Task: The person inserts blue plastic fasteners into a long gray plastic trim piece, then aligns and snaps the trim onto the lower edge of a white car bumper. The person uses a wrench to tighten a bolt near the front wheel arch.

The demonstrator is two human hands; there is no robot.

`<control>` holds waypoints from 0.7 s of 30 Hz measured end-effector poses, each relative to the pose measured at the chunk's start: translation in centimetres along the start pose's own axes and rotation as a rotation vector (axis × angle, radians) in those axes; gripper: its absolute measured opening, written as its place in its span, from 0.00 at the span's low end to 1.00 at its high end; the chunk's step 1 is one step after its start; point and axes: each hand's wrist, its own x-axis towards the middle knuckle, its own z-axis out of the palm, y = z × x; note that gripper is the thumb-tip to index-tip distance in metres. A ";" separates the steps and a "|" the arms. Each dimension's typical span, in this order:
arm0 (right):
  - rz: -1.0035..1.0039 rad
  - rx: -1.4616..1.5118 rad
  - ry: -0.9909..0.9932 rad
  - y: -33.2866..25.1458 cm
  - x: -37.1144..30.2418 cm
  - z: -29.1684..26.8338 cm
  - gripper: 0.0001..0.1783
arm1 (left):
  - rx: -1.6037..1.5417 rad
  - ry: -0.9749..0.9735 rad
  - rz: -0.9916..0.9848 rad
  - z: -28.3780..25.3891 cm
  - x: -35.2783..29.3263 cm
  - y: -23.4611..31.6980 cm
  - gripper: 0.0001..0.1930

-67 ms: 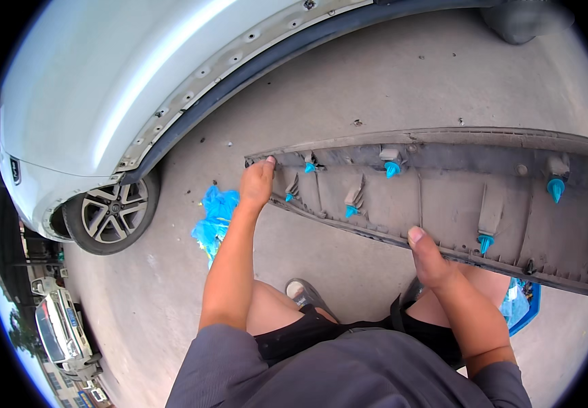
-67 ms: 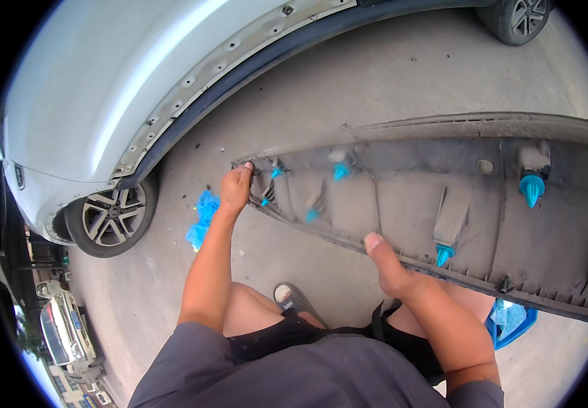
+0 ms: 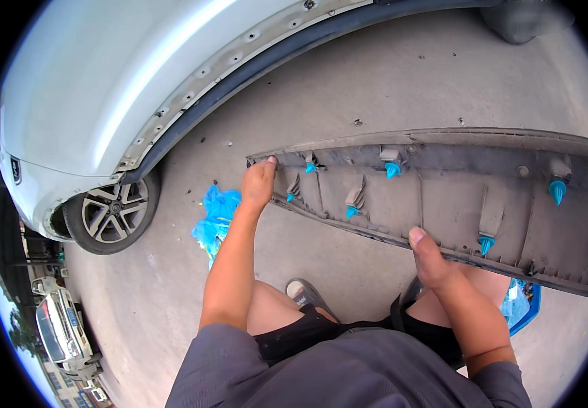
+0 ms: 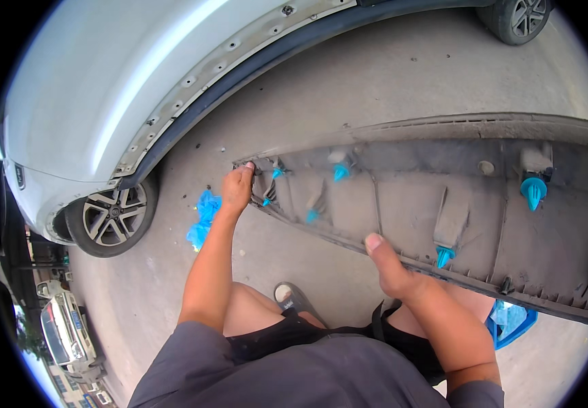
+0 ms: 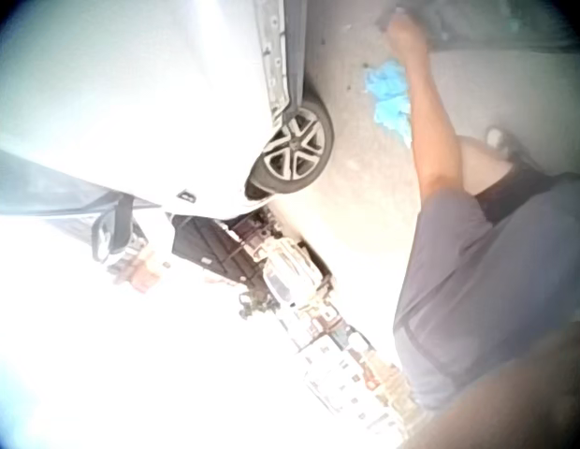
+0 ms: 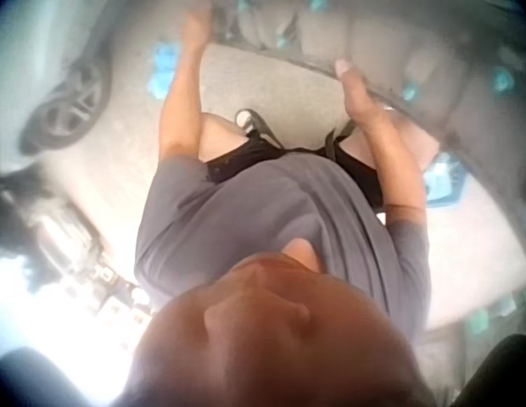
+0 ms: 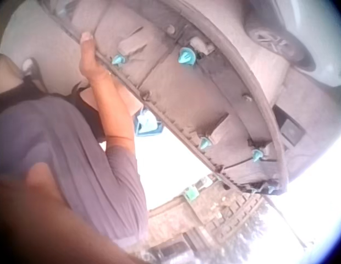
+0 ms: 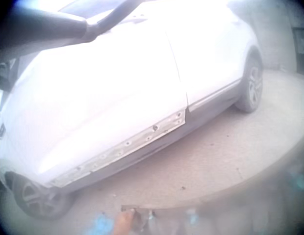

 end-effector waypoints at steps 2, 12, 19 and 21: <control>0.037 0.000 0.019 -0.3 -0.5 0.0 0.11 | -0.006 0.049 0.047 0.8 -0.2 -0.9 0.27; -0.189 0.017 0.184 2.1 0.0 -0.6 0.08 | -0.778 -0.306 -0.570 -2.8 0.1 2.8 0.19; -0.339 -0.047 0.452 -0.1 2.3 -2.3 0.16 | -1.279 0.113 -0.812 -6.8 1.1 -2.3 0.10; -0.346 -0.025 0.452 -0.2 2.6 -2.7 0.17 | -1.216 -0.019 -0.734 -7.1 1.1 -3.5 0.10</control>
